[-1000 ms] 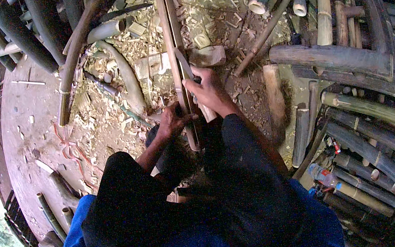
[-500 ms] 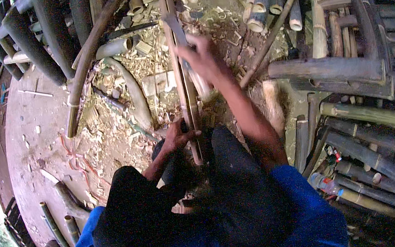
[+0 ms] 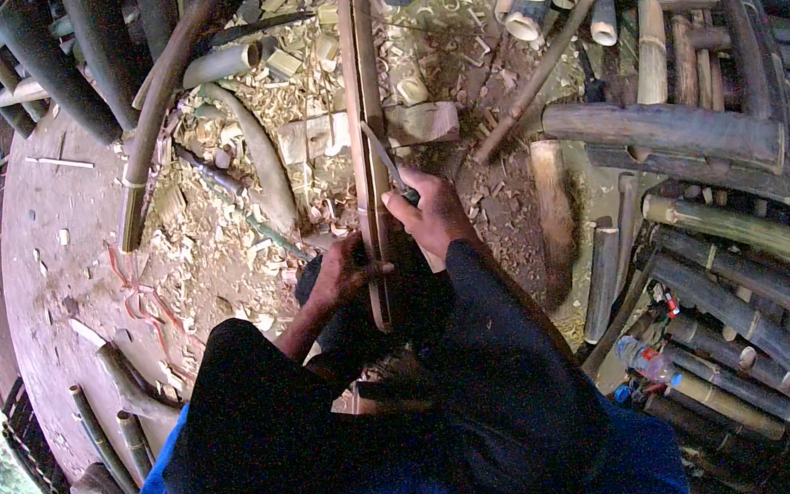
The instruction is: The person splits a piece of bamboo by hand using a knife and a wooden mallet to drive the blade through the wood.
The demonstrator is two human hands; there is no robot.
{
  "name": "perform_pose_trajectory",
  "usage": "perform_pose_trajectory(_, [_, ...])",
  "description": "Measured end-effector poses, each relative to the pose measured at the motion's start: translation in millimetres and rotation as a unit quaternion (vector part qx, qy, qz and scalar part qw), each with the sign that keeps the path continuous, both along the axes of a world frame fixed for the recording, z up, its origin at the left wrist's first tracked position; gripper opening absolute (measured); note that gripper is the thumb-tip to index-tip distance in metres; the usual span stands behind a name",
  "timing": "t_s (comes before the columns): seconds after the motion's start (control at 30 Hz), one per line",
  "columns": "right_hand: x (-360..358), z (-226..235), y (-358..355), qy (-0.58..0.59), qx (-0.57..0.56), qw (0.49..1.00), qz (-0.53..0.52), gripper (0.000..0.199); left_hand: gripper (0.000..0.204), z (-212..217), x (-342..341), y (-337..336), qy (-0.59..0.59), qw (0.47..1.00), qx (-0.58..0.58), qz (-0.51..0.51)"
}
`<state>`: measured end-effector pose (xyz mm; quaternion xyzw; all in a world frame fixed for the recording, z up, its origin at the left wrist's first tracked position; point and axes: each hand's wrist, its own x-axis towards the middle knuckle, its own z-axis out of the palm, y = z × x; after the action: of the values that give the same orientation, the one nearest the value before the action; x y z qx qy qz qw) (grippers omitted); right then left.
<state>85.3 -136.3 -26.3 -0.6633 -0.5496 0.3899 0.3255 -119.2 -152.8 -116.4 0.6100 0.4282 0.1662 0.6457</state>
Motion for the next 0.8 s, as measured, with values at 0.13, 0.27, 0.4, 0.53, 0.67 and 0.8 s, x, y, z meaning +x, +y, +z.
perform_pose_trajectory(0.13, [3.3,-4.5,13.6,0.051,-0.014,0.999,0.004,0.044,0.054,5.8,4.1,2.8,0.009,1.0,-0.026,-0.006])
perform_pose_trajectory(0.27, [6.6,-27.4,49.9,0.034,0.099,0.994,-0.025,0.039,0.052,-0.1,8.6,0.3,0.022,0.999,-0.044,-0.012])
perform_pose_trajectory(0.4, [7.5,6.8,86.2,0.038,0.0,0.999,-0.015,0.041,0.051,-13.0,0.9,-1.6,0.045,0.998,-0.038,-0.022])
perform_pose_trajectory(0.53, [13.4,4.5,48.6,0.001,-0.011,1.0,0.01,0.045,0.056,-7.4,9.8,-1.8,0.02,1.0,0.012,-0.015])
perform_pose_trajectory(0.67, [5.7,-14.4,61.3,-0.021,0.073,0.997,-0.013,0.042,0.052,-6.0,3.4,-0.4,0.056,0.998,0.017,-0.033])
perform_pose_trajectory(0.8, [15.5,-3.3,91.5,-0.014,0.108,0.994,0.026,0.038,0.055,-0.7,4.5,-1.1,0.047,0.999,0.019,-0.019])
